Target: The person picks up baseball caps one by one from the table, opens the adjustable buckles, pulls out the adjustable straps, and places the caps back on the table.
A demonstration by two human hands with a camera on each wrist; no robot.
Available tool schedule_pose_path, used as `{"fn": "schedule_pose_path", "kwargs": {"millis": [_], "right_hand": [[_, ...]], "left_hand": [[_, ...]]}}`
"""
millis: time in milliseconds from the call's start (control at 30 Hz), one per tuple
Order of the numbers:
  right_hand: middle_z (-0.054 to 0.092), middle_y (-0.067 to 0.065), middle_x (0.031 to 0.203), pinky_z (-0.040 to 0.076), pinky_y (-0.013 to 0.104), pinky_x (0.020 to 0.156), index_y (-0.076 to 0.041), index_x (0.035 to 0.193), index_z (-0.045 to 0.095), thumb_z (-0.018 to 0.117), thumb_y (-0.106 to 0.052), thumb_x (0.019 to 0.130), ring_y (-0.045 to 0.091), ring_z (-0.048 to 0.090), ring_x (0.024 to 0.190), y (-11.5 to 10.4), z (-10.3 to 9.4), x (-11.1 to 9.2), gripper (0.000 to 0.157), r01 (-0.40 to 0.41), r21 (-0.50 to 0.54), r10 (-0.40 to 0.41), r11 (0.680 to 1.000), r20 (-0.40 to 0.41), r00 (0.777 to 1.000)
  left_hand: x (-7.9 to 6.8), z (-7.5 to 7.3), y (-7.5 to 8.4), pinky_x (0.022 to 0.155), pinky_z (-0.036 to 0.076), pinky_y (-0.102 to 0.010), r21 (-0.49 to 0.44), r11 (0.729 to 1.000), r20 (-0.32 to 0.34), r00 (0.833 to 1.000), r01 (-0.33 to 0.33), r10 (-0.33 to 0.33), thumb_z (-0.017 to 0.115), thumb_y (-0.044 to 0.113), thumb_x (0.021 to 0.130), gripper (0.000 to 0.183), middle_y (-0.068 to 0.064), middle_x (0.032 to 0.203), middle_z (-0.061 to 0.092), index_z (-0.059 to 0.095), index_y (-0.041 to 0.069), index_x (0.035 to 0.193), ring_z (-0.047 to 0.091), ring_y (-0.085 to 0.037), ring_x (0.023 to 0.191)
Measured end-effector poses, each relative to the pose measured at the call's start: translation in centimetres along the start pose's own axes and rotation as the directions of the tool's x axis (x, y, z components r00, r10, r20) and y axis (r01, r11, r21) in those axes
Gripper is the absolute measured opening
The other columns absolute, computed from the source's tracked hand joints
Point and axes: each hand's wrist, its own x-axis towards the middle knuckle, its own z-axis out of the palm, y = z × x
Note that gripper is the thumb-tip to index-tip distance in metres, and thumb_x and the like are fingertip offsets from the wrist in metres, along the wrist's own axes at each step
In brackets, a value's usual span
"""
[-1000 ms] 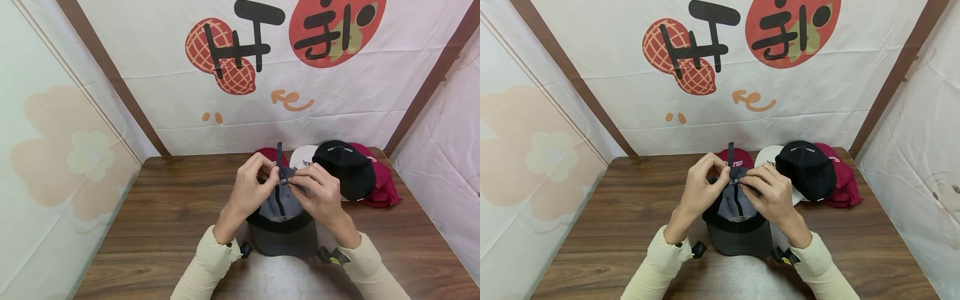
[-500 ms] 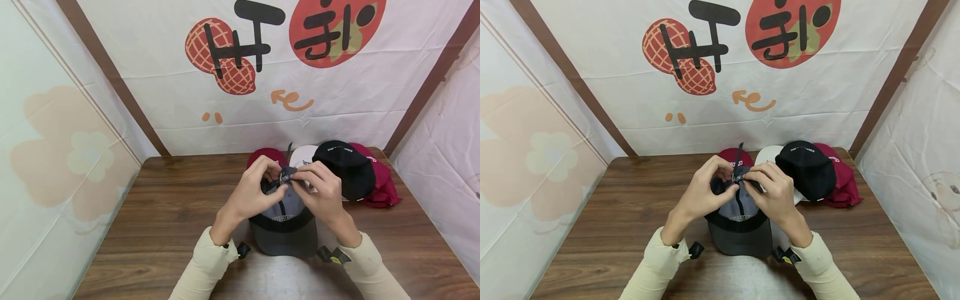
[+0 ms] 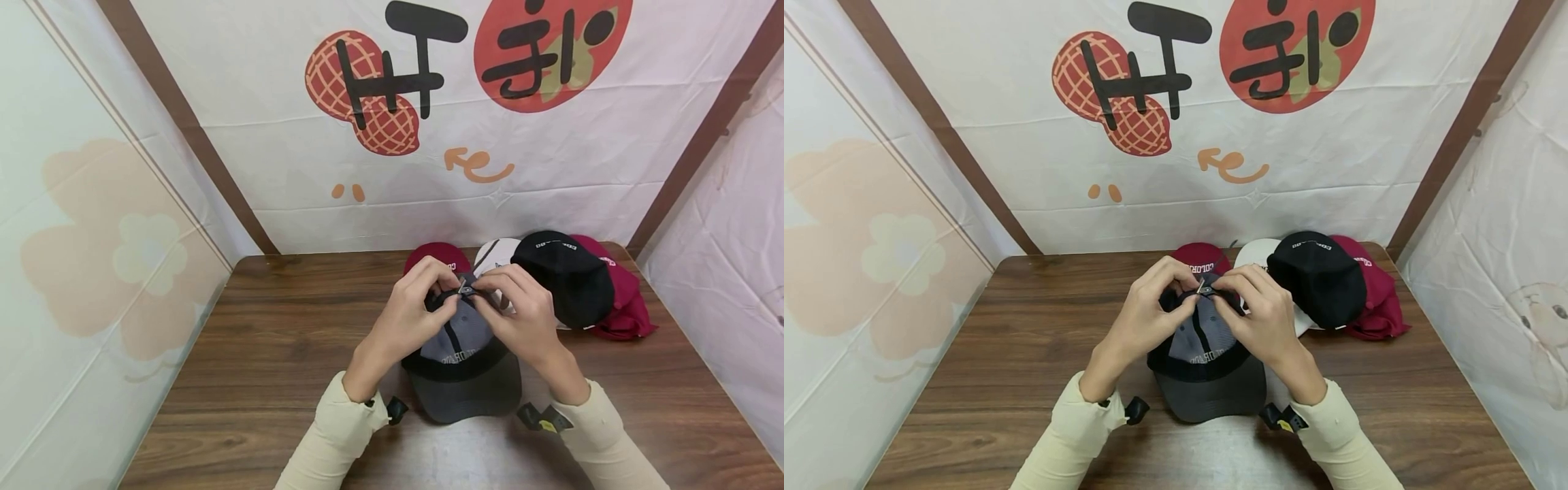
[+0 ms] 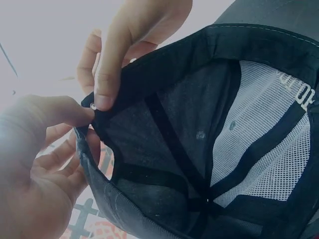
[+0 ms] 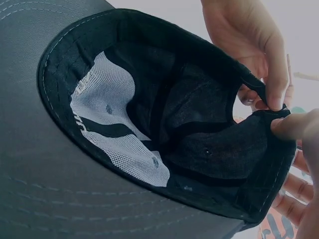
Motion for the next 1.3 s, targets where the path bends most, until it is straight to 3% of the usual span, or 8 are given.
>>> {"fn": "schedule_pose_path", "kwargs": {"millis": [133,300,467,567,900,1133,1300], "right_hand": [[0.074,0.008,0.095,0.047,0.025,0.059,-0.006,0.098,0.078,0.08,-0.013,0.091,0.019,0.06,0.076,-0.03,0.07,-0.02,0.01,0.031,-0.03,-0.031,0.999,0.001,1.0],[0.074,0.009,0.094,0.053,0.033,0.064,-0.005,0.097,0.078,0.072,-0.024,0.1,0.022,0.065,0.08,-0.27,0.19,0.09,0.02,0.093,-0.066,-0.095,0.993,-0.02,0.995],[0.076,0.009,0.093,0.058,0.037,0.068,-0.003,0.096,0.078,0.079,-0.01,0.09,0.024,0.068,0.082,-0.6,0.27,0.12,0.009,0.118,-0.08,-0.121,0.99,-0.036,0.992],[0.076,0.009,0.092,0.058,0.036,0.068,-0.003,0.095,0.077,0.08,-0.005,0.086,0.023,0.068,0.081,-0.76,0.32,0.15,0.01,0.11,-0.079,-0.113,0.991,-0.043,0.993],[0.077,0.009,0.09,0.056,0.036,0.064,-0.002,0.092,0.077,0.078,-0.004,0.085,0.022,0.067,0.077,-0.93,0.39,0.23,0.007,0.104,-0.087,-0.11,0.991,-0.067,0.992],[0.077,0.009,0.09,0.055,0.035,0.063,-0.005,0.092,0.08,0.071,-0.015,0.095,0.022,0.067,0.075,-0.95,0.43,0.29,0.014,0.107,-0.085,-0.114,0.991,-0.087,0.99],[0.077,0.009,0.09,0.057,0.036,0.063,-0.004,0.092,0.079,0.077,-0.006,0.087,0.023,0.068,0.075,-0.95,0.34,0.27,0.006,0.097,-0.091,-0.105,0.991,-0.084,0.991]], "left_hand": [[-0.01,0.1,-0.07,0.081,0.056,-0.025,0.011,1.0,-0.008,1.0,-0.018,0.018,0.075,-0.004,0.092,0.015,-0.006,0.105,0.066,0.068,0.006,0.1,0.06,-0.017,0.093],[-0.04,0.17,-0.1,0.081,0.056,-0.025,0.046,0.998,-0.015,0.999,-0.032,0.033,0.076,-0.002,0.092,0.013,-0.006,0.106,0.068,0.071,0.007,0.099,0.061,-0.017,0.096],[-0.07,0.15,-0.03,0.079,0.056,-0.023,0.081,0.995,-0.042,0.998,-0.05,0.054,0.078,-0.001,0.092,0.011,-0.004,0.104,0.07,0.073,0.007,0.098,0.062,-0.016,0.096],[-0.03,0.16,0.01,0.079,0.057,-0.023,0.08,0.995,-0.059,0.996,-0.062,0.067,0.079,-0.001,0.091,0.011,-0.005,0.103,0.071,0.074,0.007,0.098,0.064,-0.017,0.096],[0.13,0.14,0.07,0.078,0.059,-0.024,0.059,0.995,-0.074,0.994,-0.078,0.082,0.079,-0.002,0.09,0.011,-0.007,0.103,0.072,0.074,0.005,0.097,0.065,-0.018,0.097],[-0.03,0.1,-0.04,0.078,0.058,-0.023,0.053,0.996,-0.079,0.994,-0.066,0.071,0.078,-0.003,0.09,0.012,-0.007,0.103,0.072,0.074,0.005,0.098,0.065,-0.017,0.093],[-0.15,0.07,-0.16,0.079,0.059,-0.023,0.044,0.998,-0.079,0.995,-0.053,0.057,0.078,-0.003,0.09,0.012,-0.007,0.103,0.071,0.074,0.005,0.098,0.064,-0.018,0.093]]}}
